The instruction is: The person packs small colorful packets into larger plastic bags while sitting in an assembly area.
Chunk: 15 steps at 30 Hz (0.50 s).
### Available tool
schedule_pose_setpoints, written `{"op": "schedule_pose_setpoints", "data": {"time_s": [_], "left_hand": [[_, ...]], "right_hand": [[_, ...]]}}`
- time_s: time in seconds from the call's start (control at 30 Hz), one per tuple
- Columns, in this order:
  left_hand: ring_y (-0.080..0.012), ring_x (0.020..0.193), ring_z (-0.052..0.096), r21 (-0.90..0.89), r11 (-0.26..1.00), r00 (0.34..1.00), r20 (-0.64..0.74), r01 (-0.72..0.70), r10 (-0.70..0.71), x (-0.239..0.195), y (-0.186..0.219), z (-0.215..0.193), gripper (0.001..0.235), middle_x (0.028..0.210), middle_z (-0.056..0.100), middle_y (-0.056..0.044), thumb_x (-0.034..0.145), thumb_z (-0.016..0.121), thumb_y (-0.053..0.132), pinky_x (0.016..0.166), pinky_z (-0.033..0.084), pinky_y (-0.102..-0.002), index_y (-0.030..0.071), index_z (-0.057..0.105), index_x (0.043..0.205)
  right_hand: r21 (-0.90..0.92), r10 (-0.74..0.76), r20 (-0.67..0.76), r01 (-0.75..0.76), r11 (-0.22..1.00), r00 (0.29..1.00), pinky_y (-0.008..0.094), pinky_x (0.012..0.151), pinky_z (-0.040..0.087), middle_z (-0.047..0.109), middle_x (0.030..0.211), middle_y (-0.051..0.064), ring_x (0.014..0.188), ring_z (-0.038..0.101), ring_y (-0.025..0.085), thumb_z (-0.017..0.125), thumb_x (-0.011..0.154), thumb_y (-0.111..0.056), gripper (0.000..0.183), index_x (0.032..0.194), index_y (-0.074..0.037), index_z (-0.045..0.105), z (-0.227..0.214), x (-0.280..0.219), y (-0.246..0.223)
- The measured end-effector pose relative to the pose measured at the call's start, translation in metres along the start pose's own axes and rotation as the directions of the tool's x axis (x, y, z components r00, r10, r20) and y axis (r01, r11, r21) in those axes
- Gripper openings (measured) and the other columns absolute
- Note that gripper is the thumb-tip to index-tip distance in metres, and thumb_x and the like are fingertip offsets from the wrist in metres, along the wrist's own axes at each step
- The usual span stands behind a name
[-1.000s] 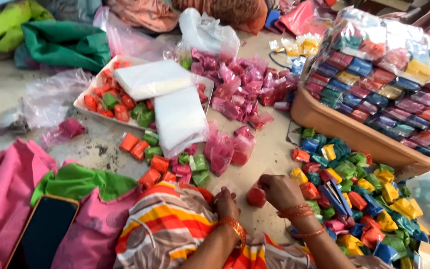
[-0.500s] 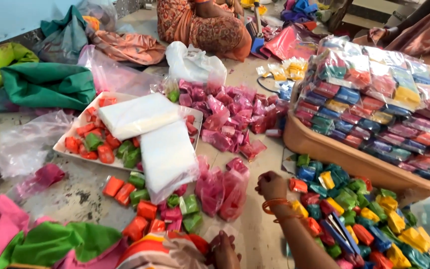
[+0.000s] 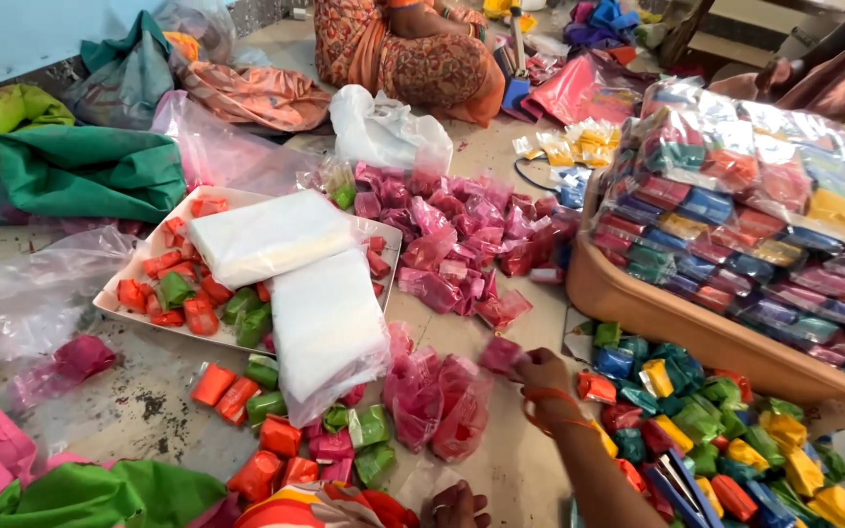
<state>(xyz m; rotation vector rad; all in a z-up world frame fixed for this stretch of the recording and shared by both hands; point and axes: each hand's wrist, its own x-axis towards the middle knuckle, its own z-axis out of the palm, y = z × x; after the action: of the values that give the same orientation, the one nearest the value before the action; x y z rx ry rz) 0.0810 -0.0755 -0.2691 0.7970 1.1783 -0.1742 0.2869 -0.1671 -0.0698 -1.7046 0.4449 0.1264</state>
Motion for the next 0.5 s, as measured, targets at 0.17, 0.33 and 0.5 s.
{"op": "schedule_pose_setpoints", "data": {"time_s": [0.17,0.33,0.5], "left_hand": [[-0.0277,0.074,0.066,0.037,0.999,0.898,0.438,0.03,-0.043,-0.061,0.031,-0.004,0.041,0.1,0.073,-0.01,0.091,0.074,0.04,0.066,0.058,-0.047,0.016,0.059,0.122],[-0.0303,0.092,0.066,0.02,0.969,0.697,0.691,0.245,-0.191,-0.245,0.125,-0.051,0.051,0.118,0.066,-0.004,0.083,0.074,0.049,0.074,0.06,-0.052,0.024,0.056,0.125],[-0.0222,0.097,0.069,-0.086,0.996,0.521,0.852,0.021,0.063,-0.24,0.114,-0.067,0.034,0.111,0.072,-0.005,0.091,0.079,0.025,0.075,0.061,-0.038,0.017,0.064,0.121]], "right_hand": [[-0.046,0.007,0.124,-0.002,0.999,0.992,0.04,0.073,0.061,0.072,0.099,0.009,0.085,0.072,0.023,0.07,0.084,-0.002,0.029,0.113,-0.001,0.069,-0.082,-0.102,-0.031],[0.173,0.214,0.365,-0.292,0.941,0.906,0.042,0.073,0.061,0.075,0.096,0.006,0.085,0.073,0.021,0.066,0.085,-0.003,0.024,0.109,-0.005,0.068,-0.112,-0.236,-0.059],[0.209,0.238,0.465,-0.367,0.906,0.853,0.036,0.062,0.056,0.07,0.087,0.005,0.073,0.068,0.02,0.068,0.086,-0.001,0.016,0.098,-0.01,0.061,-0.112,-0.287,-0.041]]}}
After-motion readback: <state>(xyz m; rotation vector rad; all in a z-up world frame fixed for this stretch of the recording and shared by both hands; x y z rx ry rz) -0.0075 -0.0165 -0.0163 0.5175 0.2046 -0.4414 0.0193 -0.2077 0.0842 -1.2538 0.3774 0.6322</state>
